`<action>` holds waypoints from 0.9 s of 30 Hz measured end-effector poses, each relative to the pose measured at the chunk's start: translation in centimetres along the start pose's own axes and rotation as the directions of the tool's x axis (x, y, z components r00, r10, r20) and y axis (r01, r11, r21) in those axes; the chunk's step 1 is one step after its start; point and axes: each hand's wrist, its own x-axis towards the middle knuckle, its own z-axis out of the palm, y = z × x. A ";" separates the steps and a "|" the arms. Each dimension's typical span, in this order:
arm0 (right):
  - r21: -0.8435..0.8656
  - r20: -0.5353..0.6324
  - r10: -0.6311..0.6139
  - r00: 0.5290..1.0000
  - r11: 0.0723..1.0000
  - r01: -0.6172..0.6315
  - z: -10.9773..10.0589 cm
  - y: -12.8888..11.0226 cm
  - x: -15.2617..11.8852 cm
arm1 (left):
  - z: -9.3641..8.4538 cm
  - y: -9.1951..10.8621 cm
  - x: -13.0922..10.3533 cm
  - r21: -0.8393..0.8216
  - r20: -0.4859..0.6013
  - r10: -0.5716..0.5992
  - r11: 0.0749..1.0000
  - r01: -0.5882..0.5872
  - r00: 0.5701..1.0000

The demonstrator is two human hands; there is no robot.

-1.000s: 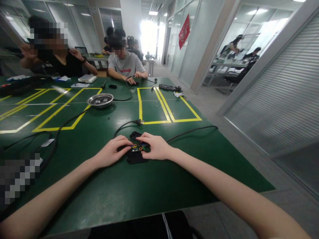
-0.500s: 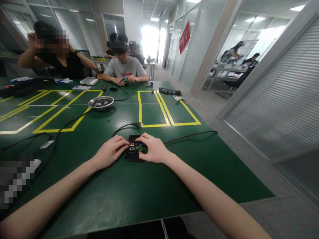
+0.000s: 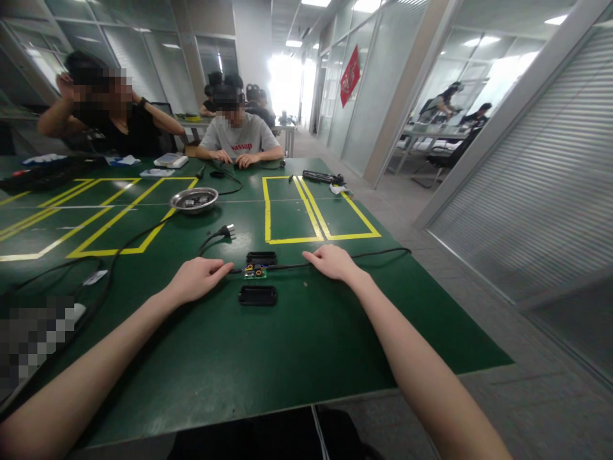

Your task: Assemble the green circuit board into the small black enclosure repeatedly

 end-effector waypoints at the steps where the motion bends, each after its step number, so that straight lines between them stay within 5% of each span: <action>1: 0.015 0.021 -0.003 1.000 1.000 0.003 -0.3 0.5 0.0 | -0.1 0.0 0.1 0.001 0.009 -0.018 1.000 0.018 1.000; 7: 0.186 0.101 -0.043 0.994 0.982 0.023 -1.0 1.8 -0.3 | -0.1 0.1 0.4 -0.070 0.030 -0.078 0.994 0.080 0.997; 13: 0.320 0.123 -0.069 0.990 0.947 0.026 -1.1 2.1 -0.6 | 0.5 0.7 0.7 -0.321 0.052 -0.202 0.924 0.208 0.978; 21: 0.576 0.155 -0.161 0.975 0.816 0.043 -0.2 1.4 -0.9 | 0.3 -0.1 0.5 -0.680 0.078 -0.178 0.710 0.183 0.981; 27: 0.684 0.193 -0.294 0.936 0.725 0.087 -0.3 2.0 -0.6 | -0.2 0.0 0.2 -0.757 0.164 -0.019 0.639 0.138 0.986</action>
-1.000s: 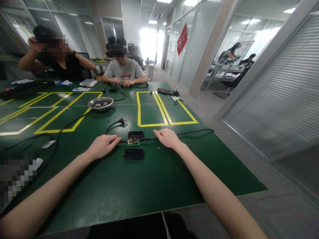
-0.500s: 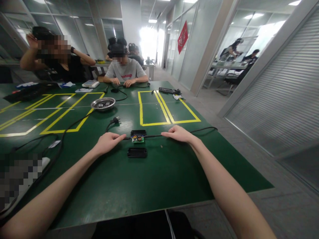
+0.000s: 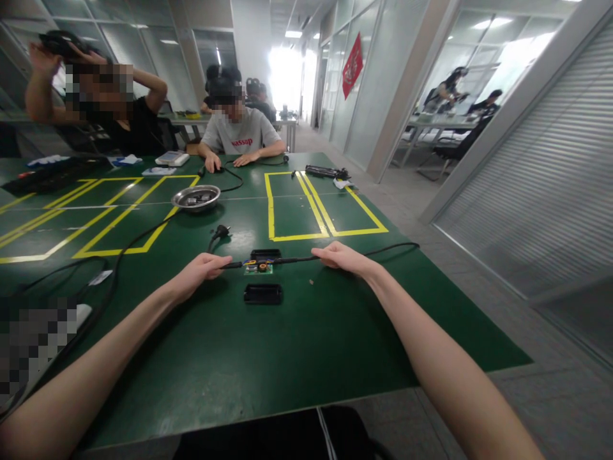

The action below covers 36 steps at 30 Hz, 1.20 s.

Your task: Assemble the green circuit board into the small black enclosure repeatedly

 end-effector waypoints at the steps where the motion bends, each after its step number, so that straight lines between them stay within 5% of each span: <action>1: 0.006 0.014 0.001 1.000 1.000 -0.001 -0.1 0.0 -0.1 | -0.1 0.1 -0.1 0.004 0.024 0.002 1.000 -0.002 1.000; 9: -0.013 0.031 0.049 0.998 0.999 -0.049 -0.2 -0.3 -0.3 | -0.4 0.3 -0.4 0.011 0.094 -0.011 1.000 0.010 0.995; 16: -0.029 0.053 0.075 0.996 0.997 -0.073 0.1 -0.9 -0.5 | -0.3 0.2 -0.8 -0.026 0.169 -0.136 0.990 0.142 0.976; 36: -0.082 0.043 0.018 0.999 0.997 -0.014 0.3 -1.3 -0.5 | -0.1 0.5 -1.0 0.195 0.242 -0.032 0.981 -0.017 0.970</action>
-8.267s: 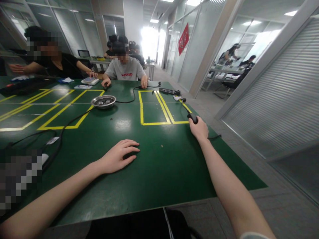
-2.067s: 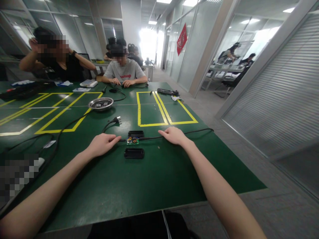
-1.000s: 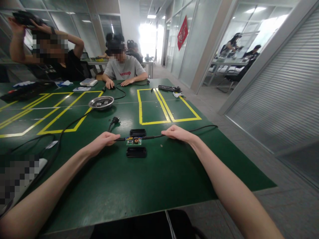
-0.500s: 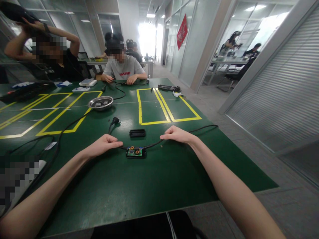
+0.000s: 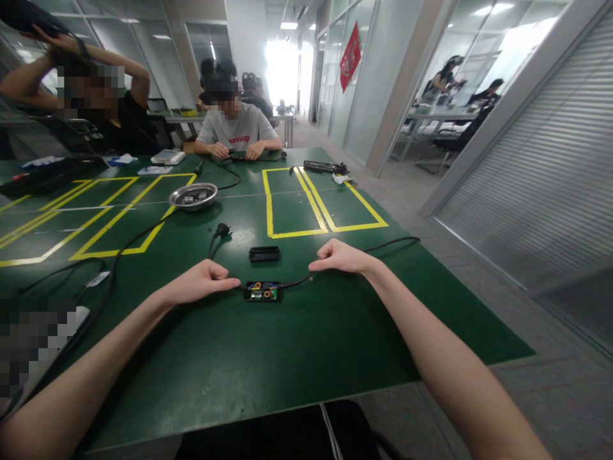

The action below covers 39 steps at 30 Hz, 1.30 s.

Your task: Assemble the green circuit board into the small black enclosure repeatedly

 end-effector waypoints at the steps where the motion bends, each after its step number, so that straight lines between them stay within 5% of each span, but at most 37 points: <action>1: -0.023 -0.001 0.002 1.000 1.000 -0.002 0.0 0.0 0.0 | 0.0 0.0 -0.1 0.009 0.005 0.000 1.000 0.000 1.000; 18: -0.285 0.000 0.027 1.000 0.958 -0.026 0.6 -1.0 -0.2 | 0.3 -0.1 -0.4 0.041 -0.083 0.025 0.999 -0.022 0.996; 27: -0.463 -0.160 0.065 0.985 0.876 -0.133 1.4 -1.9 0.0 | 0.8 0.2 -0.4 0.095 -0.100 0.095 0.992 -0.085 0.991; 29: -0.503 -0.171 -0.008 0.985 0.860 -0.081 2.7 -2.8 0.2 | 0.8 0.2 -0.4 0.094 -0.090 0.096 0.992 -0.087 0.991; 33: -0.504 0.006 -0.157 0.988 0.852 0.139 5.2 -4.2 0.6 | 0.7 0.2 -0.4 0.090 -0.086 0.086 0.993 -0.078 0.993; 39: -0.427 0.000 -0.114 0.993 0.899 0.103 5.6 -4.3 0.7 | 0.8 0.0 -0.4 0.078 -0.089 0.078 0.994 -0.071 0.993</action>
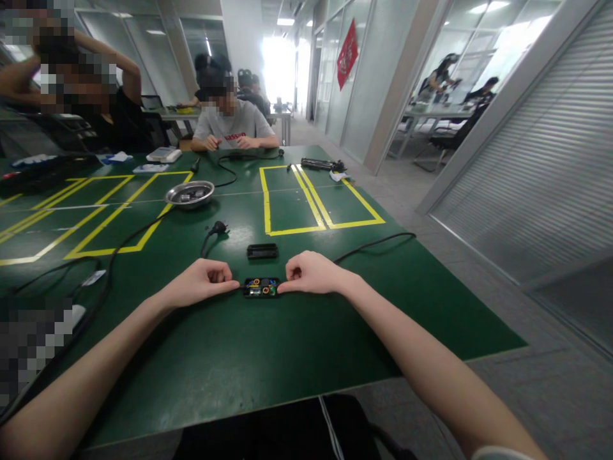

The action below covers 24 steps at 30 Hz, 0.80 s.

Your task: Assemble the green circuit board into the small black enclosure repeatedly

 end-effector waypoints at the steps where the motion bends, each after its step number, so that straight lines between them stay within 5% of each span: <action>1: 0.032 0.001 0.006 1.000 0.999 -0.006 0.0 0.1 0.0 | 0.0 -0.1 0.0 -0.001 -0.005 -0.002 1.000 0.002 1.000; 15: 0.012 0.122 0.263 0.957 0.964 -0.266 -0.6 -0.7 1.0 | -0.2 0.1 -0.1 0.080 0.006 0.075 0.994 -0.075 0.997; 20: -0.235 -0.142 0.013 0.990 0.971 -0.046 0.2 -0.5 0.5 | 0.4 -0.4 0.3 0.411 -0.143 0.403 0.855 -0.316 0.904; 24: -0.394 -0.382 -0.210 0.900 0.918 0.047 1.4 0.8 1.2 | 1.5 -1.0 1.0 0.553 -0.093 0.417 0.777 -0.301 0.904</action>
